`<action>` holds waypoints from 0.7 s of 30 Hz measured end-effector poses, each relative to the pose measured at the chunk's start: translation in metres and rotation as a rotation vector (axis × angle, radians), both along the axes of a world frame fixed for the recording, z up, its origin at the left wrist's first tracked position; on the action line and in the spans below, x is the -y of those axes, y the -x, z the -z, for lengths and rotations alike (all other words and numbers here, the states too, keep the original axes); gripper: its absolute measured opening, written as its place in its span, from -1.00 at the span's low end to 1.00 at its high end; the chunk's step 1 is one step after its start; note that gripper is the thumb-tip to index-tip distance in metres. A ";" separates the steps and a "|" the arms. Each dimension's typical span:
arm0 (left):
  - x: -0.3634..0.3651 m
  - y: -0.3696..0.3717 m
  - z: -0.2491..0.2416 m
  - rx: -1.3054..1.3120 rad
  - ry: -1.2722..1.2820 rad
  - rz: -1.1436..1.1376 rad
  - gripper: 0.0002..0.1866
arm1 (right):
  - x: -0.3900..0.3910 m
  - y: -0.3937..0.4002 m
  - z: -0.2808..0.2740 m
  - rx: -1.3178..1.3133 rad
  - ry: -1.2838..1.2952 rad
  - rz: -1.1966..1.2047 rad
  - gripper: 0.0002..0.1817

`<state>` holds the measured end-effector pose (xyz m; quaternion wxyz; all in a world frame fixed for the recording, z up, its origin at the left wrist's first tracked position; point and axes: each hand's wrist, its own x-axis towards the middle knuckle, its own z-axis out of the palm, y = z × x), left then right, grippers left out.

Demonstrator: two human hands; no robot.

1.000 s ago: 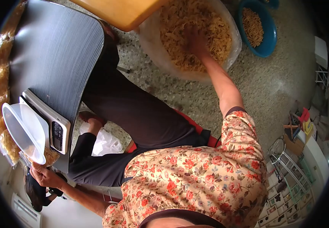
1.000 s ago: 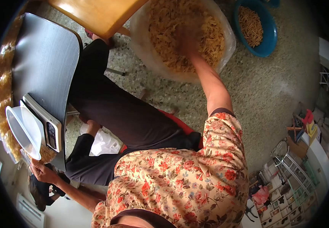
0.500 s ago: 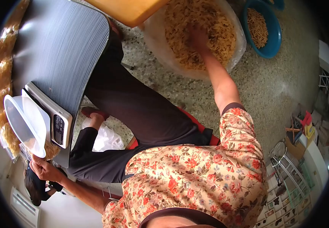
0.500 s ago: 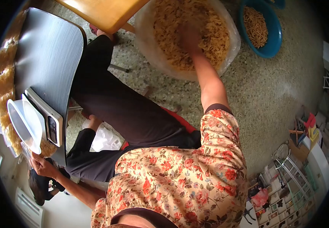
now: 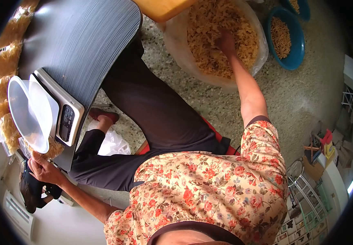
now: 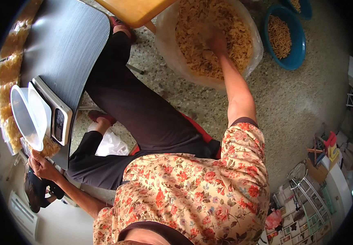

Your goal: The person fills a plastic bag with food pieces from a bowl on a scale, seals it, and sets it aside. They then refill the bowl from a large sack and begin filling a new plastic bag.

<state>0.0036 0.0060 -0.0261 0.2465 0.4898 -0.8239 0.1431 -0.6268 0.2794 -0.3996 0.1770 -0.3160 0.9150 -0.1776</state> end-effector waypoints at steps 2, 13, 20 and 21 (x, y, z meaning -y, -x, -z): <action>0.000 0.001 -0.001 0.006 0.014 0.012 -0.68 | -0.008 0.002 0.010 0.025 0.018 -0.014 -0.23; -0.003 0.004 0.000 -0.010 0.049 0.068 -0.69 | -0.019 -0.017 -0.023 -0.367 -0.170 -0.344 0.05; -0.004 0.001 -0.004 -0.038 -0.075 -0.005 -0.68 | 0.035 -0.007 -0.041 -0.338 -0.370 -0.510 0.06; -0.004 0.000 -0.004 -0.037 -0.072 -0.014 -0.68 | 0.033 -0.003 -0.037 -0.236 -0.360 -0.532 0.05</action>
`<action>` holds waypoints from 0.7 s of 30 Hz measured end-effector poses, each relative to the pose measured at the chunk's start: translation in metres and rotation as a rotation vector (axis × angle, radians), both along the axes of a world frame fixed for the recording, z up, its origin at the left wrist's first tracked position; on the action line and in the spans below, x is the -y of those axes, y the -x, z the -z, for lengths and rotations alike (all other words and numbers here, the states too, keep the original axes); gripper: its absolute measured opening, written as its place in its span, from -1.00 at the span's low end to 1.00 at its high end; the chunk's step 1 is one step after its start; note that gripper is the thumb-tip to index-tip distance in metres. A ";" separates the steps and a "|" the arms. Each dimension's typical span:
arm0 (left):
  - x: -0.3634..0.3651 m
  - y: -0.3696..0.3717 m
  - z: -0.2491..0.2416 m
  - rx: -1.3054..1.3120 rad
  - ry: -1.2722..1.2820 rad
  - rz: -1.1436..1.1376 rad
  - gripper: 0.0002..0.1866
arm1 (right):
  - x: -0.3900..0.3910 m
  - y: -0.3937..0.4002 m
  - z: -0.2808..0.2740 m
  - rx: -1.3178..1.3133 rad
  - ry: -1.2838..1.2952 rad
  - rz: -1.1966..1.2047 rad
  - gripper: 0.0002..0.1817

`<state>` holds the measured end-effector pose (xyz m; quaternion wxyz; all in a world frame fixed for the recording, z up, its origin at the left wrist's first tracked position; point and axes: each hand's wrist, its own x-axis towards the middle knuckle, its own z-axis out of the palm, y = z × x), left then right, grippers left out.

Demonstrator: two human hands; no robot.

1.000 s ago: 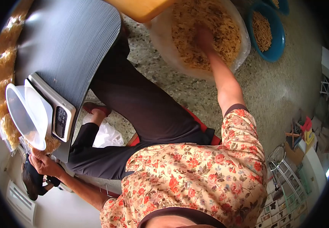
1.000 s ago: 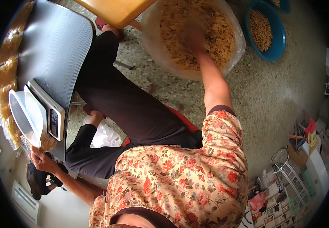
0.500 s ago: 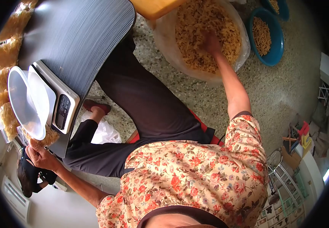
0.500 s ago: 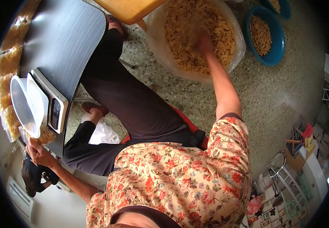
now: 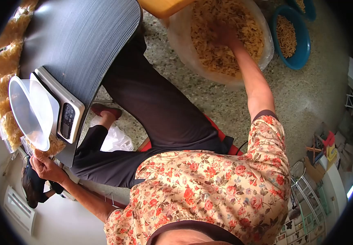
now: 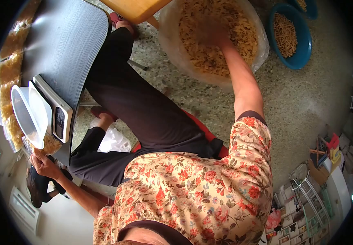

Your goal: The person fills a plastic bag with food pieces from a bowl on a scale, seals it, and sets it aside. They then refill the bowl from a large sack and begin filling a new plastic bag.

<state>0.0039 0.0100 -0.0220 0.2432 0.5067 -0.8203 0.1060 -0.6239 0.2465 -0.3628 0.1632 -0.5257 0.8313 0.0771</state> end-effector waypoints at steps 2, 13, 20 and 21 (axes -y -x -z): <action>0.000 -0.002 0.000 -0.002 0.001 -0.010 -0.68 | -0.018 0.004 0.014 0.098 -0.022 -0.003 0.04; 0.002 -0.007 0.001 0.003 0.017 0.013 -0.66 | -0.078 -0.062 0.000 -0.069 -0.027 0.142 -0.03; -0.002 -0.001 -0.002 -0.022 0.042 0.007 -0.71 | -0.063 -0.048 0.018 0.007 0.046 0.175 -0.06; -0.001 -0.003 -0.002 -0.010 0.026 0.013 -0.71 | -0.062 -0.046 0.018 0.017 0.061 0.186 -0.07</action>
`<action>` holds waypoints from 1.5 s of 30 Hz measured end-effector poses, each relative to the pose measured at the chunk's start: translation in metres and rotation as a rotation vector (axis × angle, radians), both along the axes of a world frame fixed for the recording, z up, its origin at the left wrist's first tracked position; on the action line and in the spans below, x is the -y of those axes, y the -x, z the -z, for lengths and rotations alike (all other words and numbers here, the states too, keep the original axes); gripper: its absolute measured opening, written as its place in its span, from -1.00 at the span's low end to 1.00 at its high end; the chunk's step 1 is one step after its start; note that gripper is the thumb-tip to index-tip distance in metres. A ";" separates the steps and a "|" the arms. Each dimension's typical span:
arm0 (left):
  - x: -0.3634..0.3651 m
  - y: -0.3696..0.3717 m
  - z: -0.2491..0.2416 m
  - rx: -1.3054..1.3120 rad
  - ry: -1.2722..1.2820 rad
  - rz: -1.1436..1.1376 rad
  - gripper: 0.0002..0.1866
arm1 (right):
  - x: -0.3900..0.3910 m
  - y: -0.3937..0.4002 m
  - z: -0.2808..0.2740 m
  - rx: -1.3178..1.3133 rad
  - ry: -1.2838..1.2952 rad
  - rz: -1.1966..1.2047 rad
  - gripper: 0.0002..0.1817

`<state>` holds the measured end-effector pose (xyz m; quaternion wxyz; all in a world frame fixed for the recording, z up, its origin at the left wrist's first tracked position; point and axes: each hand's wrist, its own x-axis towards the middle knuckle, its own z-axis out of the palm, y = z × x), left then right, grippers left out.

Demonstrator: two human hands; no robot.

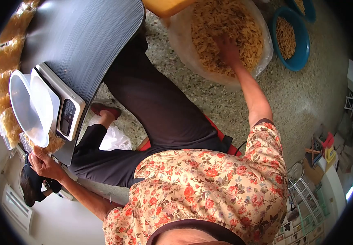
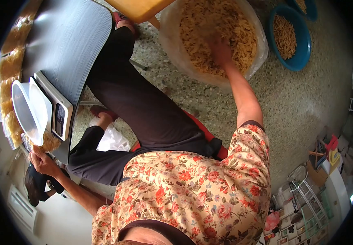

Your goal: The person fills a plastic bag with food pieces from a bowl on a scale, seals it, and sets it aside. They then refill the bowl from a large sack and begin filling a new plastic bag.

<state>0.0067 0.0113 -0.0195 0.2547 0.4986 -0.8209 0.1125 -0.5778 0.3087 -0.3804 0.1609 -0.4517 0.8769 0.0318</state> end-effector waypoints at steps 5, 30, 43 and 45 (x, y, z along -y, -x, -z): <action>0.001 0.000 0.000 0.012 0.002 0.004 -0.71 | -0.007 0.009 0.000 -0.015 0.104 0.005 -0.13; 0.010 0.009 0.018 -0.147 -0.002 0.129 -0.73 | -0.043 0.043 -0.054 1.139 1.058 0.941 -0.63; 0.028 0.013 0.029 -0.239 -0.067 0.241 -0.63 | -0.012 0.051 -0.219 1.207 1.188 0.812 -0.59; 0.031 0.017 0.028 -0.258 -0.092 0.222 -0.64 | -0.006 0.048 -0.256 1.210 1.214 0.716 -0.53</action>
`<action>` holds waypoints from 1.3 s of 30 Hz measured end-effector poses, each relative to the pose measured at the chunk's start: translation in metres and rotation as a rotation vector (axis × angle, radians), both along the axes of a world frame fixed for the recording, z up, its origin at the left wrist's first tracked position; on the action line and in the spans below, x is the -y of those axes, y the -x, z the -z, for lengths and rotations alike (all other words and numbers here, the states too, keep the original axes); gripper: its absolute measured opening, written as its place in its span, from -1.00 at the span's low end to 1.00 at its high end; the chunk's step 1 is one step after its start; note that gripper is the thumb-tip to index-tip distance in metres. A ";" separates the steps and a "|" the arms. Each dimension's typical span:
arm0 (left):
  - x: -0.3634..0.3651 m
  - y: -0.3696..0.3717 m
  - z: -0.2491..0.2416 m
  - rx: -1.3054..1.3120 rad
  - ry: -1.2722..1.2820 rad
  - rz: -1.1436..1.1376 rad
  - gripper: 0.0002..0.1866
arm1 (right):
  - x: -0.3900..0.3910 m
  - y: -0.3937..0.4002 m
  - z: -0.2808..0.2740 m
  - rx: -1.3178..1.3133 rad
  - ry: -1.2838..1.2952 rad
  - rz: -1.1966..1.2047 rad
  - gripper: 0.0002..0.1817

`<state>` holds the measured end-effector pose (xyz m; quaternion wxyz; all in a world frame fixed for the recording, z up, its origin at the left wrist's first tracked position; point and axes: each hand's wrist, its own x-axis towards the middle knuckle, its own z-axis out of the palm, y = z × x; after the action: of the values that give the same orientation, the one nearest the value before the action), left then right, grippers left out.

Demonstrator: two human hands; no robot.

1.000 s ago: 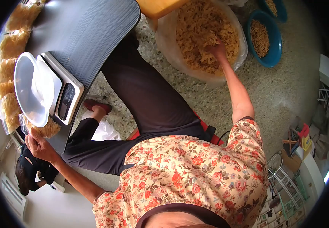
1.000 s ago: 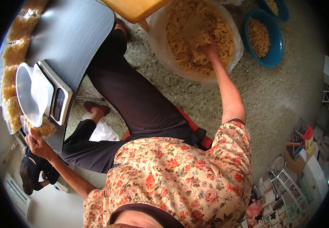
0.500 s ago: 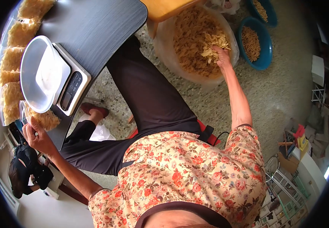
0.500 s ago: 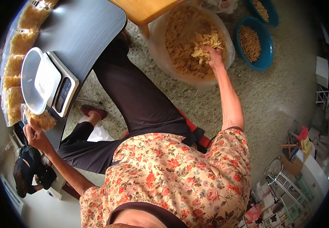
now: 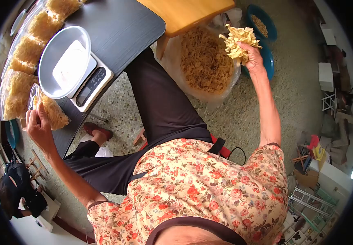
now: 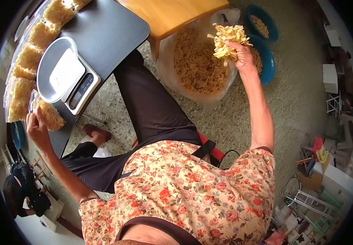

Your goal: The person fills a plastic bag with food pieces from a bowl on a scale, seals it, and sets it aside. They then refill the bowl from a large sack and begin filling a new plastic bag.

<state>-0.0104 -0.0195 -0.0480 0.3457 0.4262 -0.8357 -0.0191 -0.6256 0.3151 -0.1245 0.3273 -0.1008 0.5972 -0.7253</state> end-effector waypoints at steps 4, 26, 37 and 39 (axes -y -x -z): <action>0.017 -0.007 0.008 -0.013 -0.064 0.034 -0.65 | 0.022 -0.016 -0.070 -0.057 -0.033 -0.068 -0.55; -0.005 0.012 0.032 -0.151 0.183 0.140 -0.65 | 0.293 -0.242 -0.170 -0.043 0.096 -0.856 -0.64; -0.017 0.009 0.021 -0.155 0.188 0.173 -0.68 | 0.313 -0.287 -0.138 -0.365 0.303 -1.033 -0.47; -0.019 0.011 0.016 -0.190 0.187 0.198 -0.77 | 0.311 -0.290 -0.132 -0.253 0.443 -1.093 -0.44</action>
<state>-0.0217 -0.0001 -0.0644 0.4577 0.3039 -0.8354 -0.0153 -0.3354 0.0037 0.0080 0.5502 -0.5444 0.3280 -0.5416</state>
